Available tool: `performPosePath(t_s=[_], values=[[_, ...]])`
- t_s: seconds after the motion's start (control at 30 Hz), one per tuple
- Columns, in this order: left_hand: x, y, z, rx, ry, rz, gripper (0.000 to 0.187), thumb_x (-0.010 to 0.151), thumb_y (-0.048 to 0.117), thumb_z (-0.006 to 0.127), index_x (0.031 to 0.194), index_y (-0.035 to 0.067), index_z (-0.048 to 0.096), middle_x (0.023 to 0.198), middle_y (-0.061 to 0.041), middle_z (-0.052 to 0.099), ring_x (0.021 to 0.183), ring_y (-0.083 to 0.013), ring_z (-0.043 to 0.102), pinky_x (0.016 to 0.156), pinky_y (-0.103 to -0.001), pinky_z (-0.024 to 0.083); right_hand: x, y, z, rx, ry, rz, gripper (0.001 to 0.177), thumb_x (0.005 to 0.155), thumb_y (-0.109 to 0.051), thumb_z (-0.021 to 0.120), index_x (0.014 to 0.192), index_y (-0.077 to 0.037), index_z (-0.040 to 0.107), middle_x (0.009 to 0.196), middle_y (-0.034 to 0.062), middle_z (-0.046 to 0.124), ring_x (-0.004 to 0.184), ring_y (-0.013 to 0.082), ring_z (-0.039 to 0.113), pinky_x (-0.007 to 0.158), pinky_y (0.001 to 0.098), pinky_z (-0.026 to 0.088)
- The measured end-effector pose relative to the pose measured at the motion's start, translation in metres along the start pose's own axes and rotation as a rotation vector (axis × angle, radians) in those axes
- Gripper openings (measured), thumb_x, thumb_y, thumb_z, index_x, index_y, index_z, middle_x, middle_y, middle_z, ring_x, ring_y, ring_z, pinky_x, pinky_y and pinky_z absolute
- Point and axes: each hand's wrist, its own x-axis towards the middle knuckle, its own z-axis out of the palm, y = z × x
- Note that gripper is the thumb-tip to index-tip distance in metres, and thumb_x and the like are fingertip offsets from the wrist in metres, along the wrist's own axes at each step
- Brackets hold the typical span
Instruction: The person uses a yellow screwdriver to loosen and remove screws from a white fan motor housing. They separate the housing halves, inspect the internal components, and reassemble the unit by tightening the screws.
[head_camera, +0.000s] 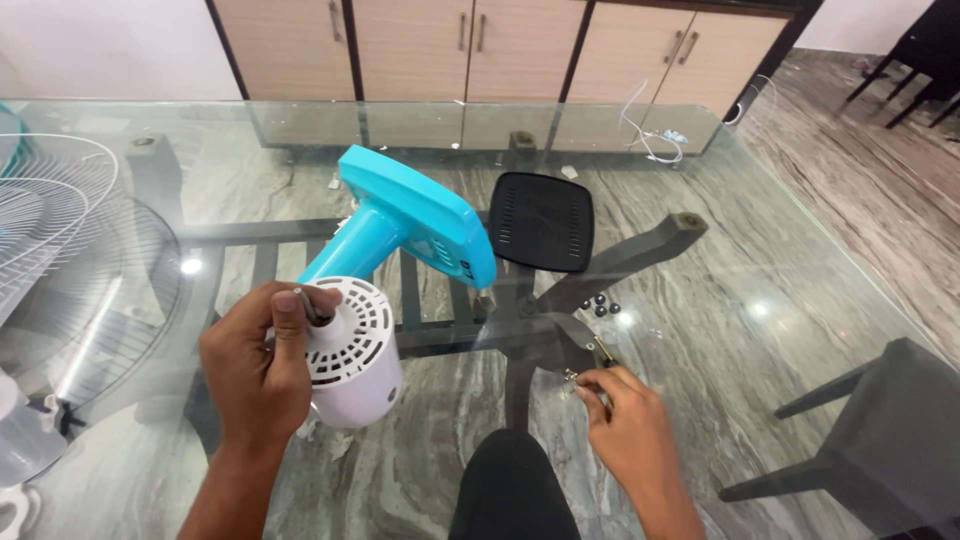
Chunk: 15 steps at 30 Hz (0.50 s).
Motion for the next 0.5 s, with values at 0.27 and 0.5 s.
performPosePath(t_s=[0.27,0.5], values=[[0.005,-0.026,-0.01,-0.532,0.079,-0.029,0.052,0.115,0.039,0.045,0.113,-0.009,0.064,0.115,-0.021,0.071,0.11,-0.0308,0.074,0.104,-0.041,0.059,-0.006,-0.017,-0.005,0.067,0.088,0.205,0.027,0.085,-0.014,0.078,0.111,-0.009,0.076,0.074,0.0094,0.075,0.058,0.021,0.066,0.057,0.0327,0.05],[-0.006,-0.046,-0.026,-0.522,-0.042,0.034,0.073,0.104,0.062,0.054,0.133,-0.005,0.056,0.148,-0.023,0.056,0.148,-0.0359,0.05,0.126,-0.048,0.039,-0.001,-0.048,0.009,0.485,-0.113,0.069,0.028,0.092,-0.018,0.073,0.117,-0.004,0.074,0.076,0.0059,0.074,0.073,0.006,0.069,0.062,0.0219,0.051]])
